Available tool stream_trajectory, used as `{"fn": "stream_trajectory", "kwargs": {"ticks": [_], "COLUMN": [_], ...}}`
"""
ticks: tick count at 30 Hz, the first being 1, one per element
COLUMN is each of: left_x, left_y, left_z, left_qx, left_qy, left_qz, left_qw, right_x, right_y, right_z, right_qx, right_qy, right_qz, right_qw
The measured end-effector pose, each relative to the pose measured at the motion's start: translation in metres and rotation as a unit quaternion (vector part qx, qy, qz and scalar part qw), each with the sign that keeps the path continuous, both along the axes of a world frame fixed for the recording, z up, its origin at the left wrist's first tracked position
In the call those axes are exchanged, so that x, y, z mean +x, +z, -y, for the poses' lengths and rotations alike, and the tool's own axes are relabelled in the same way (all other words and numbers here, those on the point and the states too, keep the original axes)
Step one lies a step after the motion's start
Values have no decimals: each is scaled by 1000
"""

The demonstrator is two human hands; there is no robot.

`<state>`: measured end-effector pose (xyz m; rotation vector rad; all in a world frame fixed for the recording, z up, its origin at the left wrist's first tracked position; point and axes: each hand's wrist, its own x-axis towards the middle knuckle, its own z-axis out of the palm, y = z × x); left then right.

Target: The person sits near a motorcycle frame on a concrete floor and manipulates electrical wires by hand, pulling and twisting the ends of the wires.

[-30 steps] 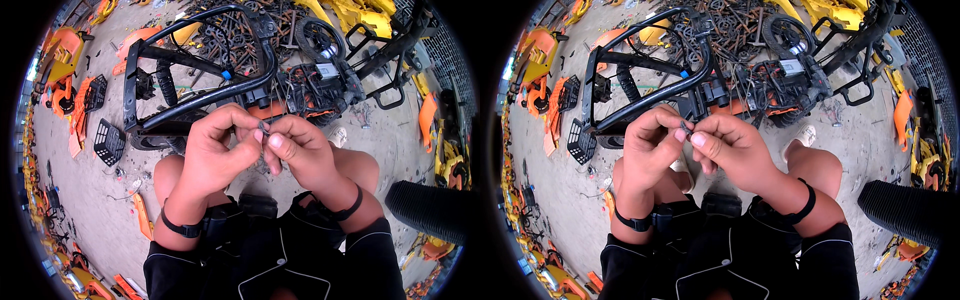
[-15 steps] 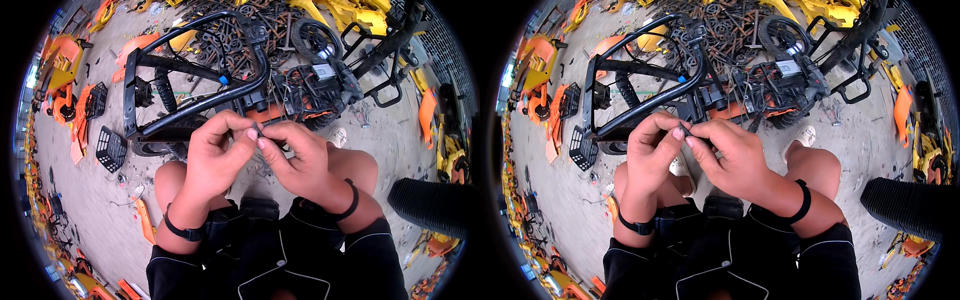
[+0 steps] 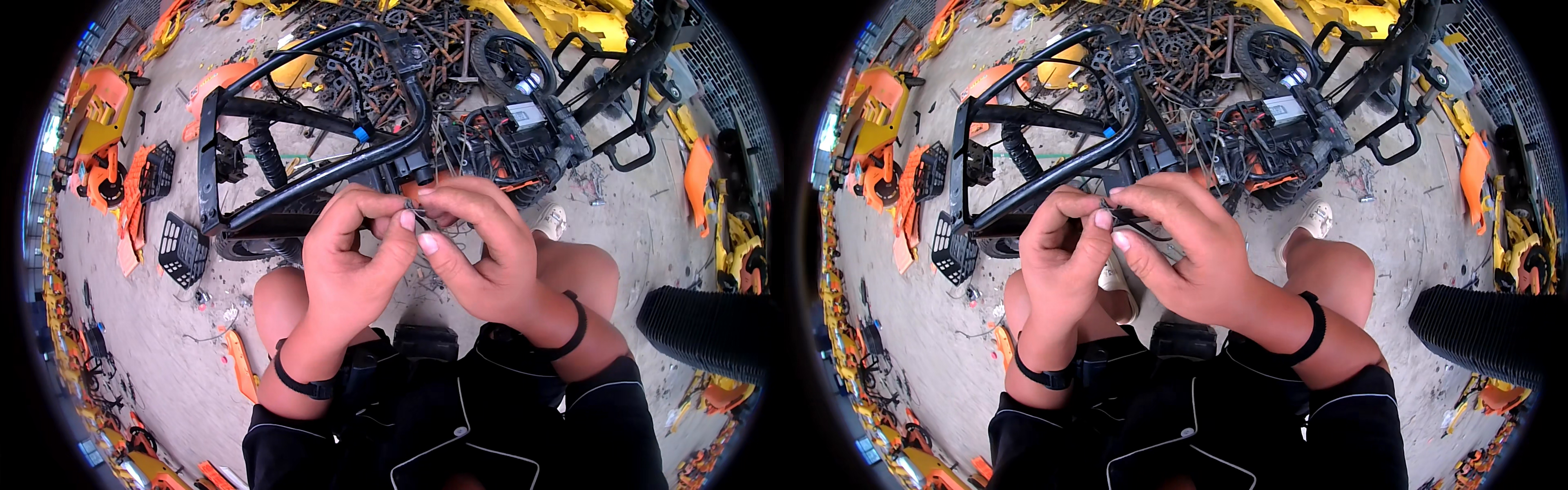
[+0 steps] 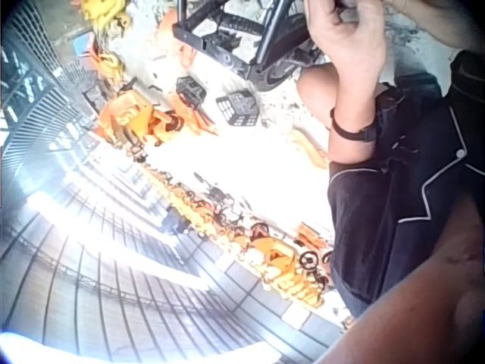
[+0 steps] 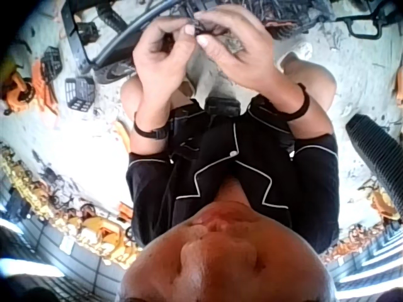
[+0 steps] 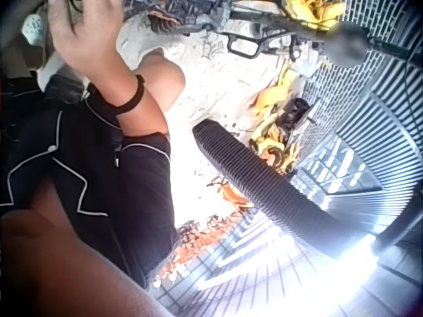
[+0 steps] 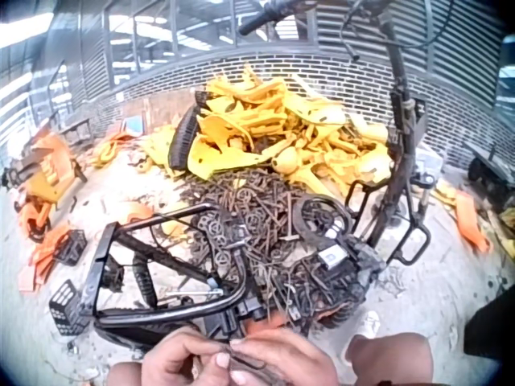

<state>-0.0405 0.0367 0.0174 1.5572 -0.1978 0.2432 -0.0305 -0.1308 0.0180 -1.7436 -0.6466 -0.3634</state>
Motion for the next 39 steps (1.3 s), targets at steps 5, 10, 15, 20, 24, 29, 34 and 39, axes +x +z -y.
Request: {"fn": "stream_trajectory", "kwargs": {"ticks": [5, 10, 15, 20, 24, 29, 34, 39], "left_x": [1, 2, 4, 1, -3, -4, -5, -7], "left_y": [2, 1, 5, 7, 5, 4, 3, 0], "left_z": [0, 0, -2, -2, 1, 8, 11, 10], "left_qx": [58, 83, 88, -10, -110, -206, -276, -314], "left_qy": [5, -7, -37, -71, -80, -89, -93, -100], "left_qz": [27, 59, 48, -60, -169, -228, -232, -229], "left_qw": [998, 995, 994, 996, 976, 948, 928, 916], "right_x": [0, 2, 2, 4, 0, 6, 6, 4], "right_y": [-3, -2, 0, -4, -10, -14, -10, -7], "right_z": [0, 4, 4, 3, -3, -5, -3, -3], "right_qx": [73, 41, 39, -9, 15, 10, 5, -16], "right_qy": [23, 8, -7, -22, -36, -52, -41, -46], "right_qz": [-66, -61, -35, 38, 44, 89, 89, 105], "right_qw": [995, 997, 999, 999, 998, 995, 995, 993]}}
